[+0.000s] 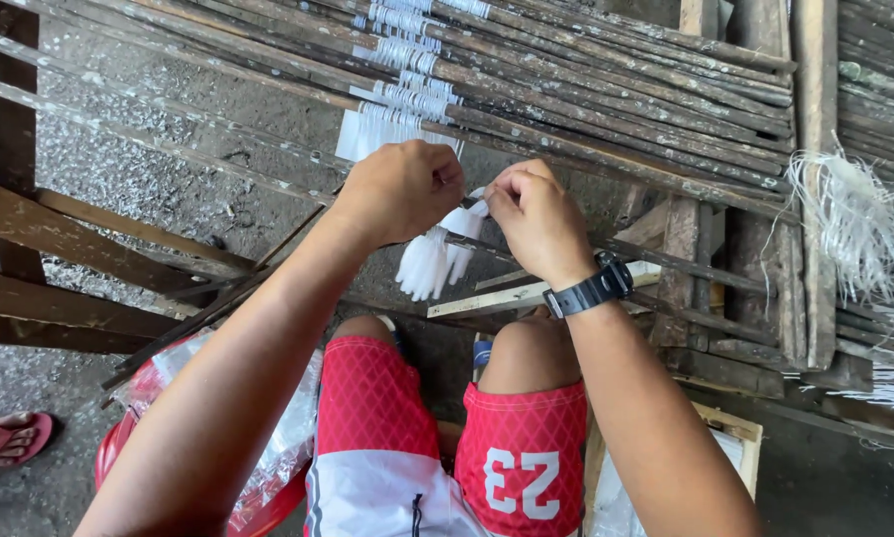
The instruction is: Organizing candle wicks by tying them into bundles with string while they are suspended from wooden slats.
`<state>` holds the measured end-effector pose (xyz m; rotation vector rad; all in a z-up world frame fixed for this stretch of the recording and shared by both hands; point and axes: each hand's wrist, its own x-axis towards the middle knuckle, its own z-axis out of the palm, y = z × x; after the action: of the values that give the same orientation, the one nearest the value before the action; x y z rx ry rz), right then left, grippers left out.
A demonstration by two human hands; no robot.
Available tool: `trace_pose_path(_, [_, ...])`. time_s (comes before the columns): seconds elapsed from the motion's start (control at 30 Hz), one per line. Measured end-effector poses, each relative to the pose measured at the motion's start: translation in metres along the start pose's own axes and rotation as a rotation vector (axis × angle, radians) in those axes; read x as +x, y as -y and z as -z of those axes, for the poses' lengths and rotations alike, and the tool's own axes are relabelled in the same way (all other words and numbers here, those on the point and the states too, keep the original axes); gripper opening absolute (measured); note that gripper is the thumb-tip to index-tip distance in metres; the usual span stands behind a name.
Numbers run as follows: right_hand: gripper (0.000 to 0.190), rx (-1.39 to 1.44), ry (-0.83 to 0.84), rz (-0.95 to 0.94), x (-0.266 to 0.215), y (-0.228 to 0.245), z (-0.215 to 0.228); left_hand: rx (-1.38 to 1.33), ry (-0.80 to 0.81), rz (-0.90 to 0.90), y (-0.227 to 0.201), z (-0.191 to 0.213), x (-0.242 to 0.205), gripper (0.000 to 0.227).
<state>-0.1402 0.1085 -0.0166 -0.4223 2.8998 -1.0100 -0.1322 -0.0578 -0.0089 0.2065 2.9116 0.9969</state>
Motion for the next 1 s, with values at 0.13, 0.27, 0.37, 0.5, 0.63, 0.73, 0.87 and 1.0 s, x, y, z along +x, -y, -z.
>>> trace_pose_path(0.13, [0.017,-0.006,0.008,-0.005,0.004,-0.004,-0.001,0.027,-0.017,-0.012,-0.004,0.000,-0.002,0.012])
trace_pose_path(0.27, [0.018,-0.012,0.018,-0.013,0.005,-0.005,-0.001,0.140,-0.054,-0.073,-0.004,-0.007,0.002,0.011])
trace_pose_path(0.37, [0.018,0.007,0.021,-0.001,0.005,-0.007,-0.002,0.188,-0.059,-0.103,-0.007,-0.009,0.001,0.011])
trace_pose_path(0.5, [0.017,0.034,0.034,0.046,0.008,-0.009,-0.002,0.202,-0.081,-0.109,-0.008,-0.015,0.002,0.012])
trace_pose_path(0.63, [0.016,0.153,0.061,0.149,0.009,-0.017,0.005,0.225,-0.100,-0.094,-0.014,-0.015,-0.003,0.016])
trace_pose_path(0.73, [0.021,0.259,0.133,0.183,0.003,-0.014,0.016,0.275,-0.148,-0.095,-0.006,-0.024,0.002,0.015])
trace_pose_path(0.87, [0.024,0.327,0.005,0.179,0.001,-0.020,0.020,0.190,-0.149,-0.107,-0.004,-0.024,0.002,0.014])
trace_pose_path(1.0, [0.021,0.064,-0.032,0.303,-0.002,-0.020,0.014,0.155,-0.156,-0.105,0.001,-0.026,0.002,0.013])
